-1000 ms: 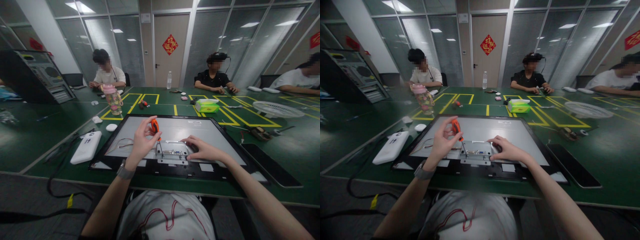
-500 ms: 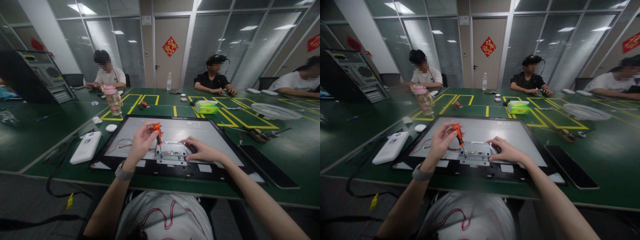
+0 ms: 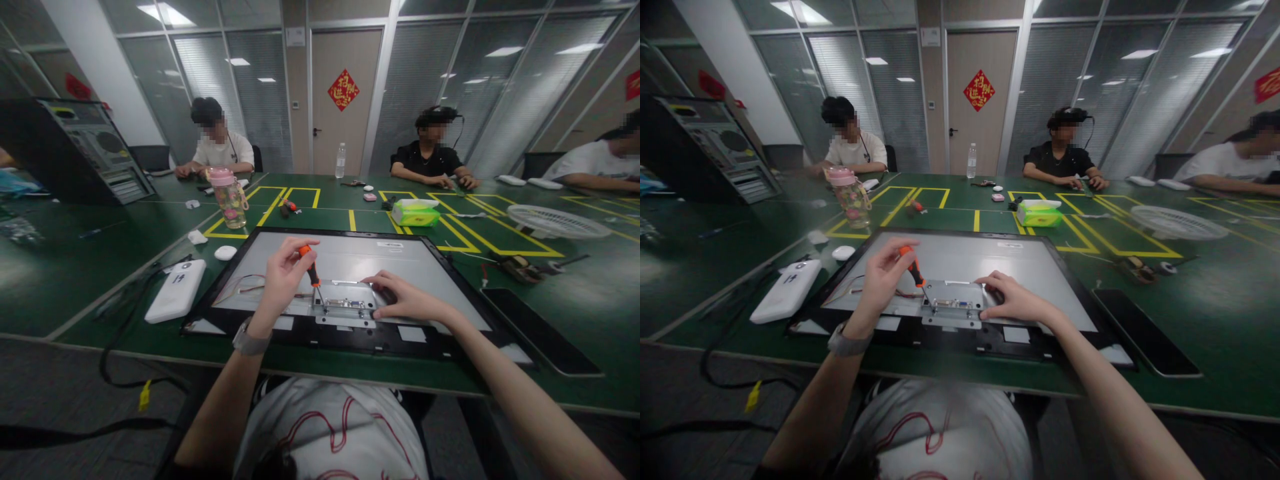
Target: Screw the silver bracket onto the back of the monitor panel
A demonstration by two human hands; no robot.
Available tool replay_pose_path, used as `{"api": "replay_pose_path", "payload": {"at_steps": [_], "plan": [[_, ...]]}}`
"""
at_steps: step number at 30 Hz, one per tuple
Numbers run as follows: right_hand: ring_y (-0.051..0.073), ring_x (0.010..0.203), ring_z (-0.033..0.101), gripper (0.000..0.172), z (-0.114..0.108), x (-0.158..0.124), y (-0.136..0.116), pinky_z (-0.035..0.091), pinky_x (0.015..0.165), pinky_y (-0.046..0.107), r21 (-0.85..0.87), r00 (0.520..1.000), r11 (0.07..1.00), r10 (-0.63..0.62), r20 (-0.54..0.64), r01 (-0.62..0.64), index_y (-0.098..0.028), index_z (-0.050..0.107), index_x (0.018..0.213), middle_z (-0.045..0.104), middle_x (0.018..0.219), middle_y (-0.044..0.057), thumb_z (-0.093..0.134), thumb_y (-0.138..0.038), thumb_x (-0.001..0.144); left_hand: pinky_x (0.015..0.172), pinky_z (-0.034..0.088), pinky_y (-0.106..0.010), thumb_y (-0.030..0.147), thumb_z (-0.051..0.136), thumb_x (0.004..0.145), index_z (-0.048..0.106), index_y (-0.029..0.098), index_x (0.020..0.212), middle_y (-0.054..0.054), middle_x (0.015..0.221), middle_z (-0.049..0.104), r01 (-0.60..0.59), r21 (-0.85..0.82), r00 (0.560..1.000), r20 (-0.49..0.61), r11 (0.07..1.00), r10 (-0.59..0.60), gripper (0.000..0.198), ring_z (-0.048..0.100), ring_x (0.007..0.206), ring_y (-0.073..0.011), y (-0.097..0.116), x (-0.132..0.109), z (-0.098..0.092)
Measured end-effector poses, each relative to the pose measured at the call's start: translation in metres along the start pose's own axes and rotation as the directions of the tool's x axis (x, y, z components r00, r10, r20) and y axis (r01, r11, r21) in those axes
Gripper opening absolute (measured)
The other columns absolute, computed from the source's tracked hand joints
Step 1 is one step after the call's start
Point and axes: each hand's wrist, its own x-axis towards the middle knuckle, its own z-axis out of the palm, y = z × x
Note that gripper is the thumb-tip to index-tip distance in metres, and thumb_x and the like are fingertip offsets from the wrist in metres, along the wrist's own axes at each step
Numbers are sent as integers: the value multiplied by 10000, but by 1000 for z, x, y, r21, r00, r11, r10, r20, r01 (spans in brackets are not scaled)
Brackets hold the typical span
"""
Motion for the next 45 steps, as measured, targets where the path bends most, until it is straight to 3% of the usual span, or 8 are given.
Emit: {"api": "replay_pose_path", "payload": {"at_steps": [5,9,14,19,24,30,34,45], "plan": [[245,984,527,718,0,1,0,461,904,396,4,1000,1000,-18,-6,18,-224,539,1329,493,1038,56,723,-595,743,765,548,-327,378,648,851,711,185,1089,-68,908,700,146,-212,978,176,966,-109,313,665,804,-177,-2,-1,1],[244,974,526,708,0,1,0,466,875,387,3,1000,1000,-13,-4,13,-238,544,1329,491,1039,56,726,-590,742,754,528,-261,327,727,792,739,192,947,-54,937,691,37,-35,999,40,999,-36,206,640,812,-148,-3,-1,-1],[244,981,525,697,0,0,-1,463,884,390,10,1000,1000,-12,-3,12,-250,541,1330,488,1046,57,722,-587,747,805,541,-333,393,608,878,699,191,1131,-96,1016,699,149,-194,977,181,970,-114,336,665,855,-186,-3,-1,-2],[249,988,526,706,0,0,-2,463,901,397,10,1000,1000,-5,-3,5,-255,544,1331,492,1045,56,720,-597,740,738,509,-244,317,750,765,747,201,938,-39,910,670,-22,50,1000,-6,999,22,208,603,779,-133,-3,0,0],[250,967,529,713,0,0,-2,469,889,399,-5,1000,1000,-1,-1,1,-241,540,1329,500,1039,61,717,-601,741,823,533,-338,396,556,899,709,199,1126,-89,1009,698,134,-235,981,168,963,-96,337,659,865,-184,-2,-1,-1],[258,998,533,718,0,0,-1,463,908,404,-5,1000,1000,2,-4,-2,-230,541,1328,505,1068,69,727,-589,735,761,501,-255,306,721,786,751,215,1001,-30,872,658,-53,92,998,-36,994,56,235,605,788,-136,-4,0,-1],[254,990,535,699,0,0,0,469,897,401,-9,1000,1000,-7,-11,7,-243,543,1322,506,1050,61,723,-586,741,818,531,-336,366,564,893,672,195,1203,-86,995,702,68,-133,992,113,989,-53,370,660,859,-184,-3,0,0],[261,1012,530,716,-1,0,-3,459,914,405,-1,1000,1000,2,-3,-2,-227,536,1330,500,1062,66,723,-591,742,837,542,-335,368,623,872,704,195,1145,-71,947,722,100,-179,991,104,979,-83,333,683,804,-167,-4,-1,-1]]}}
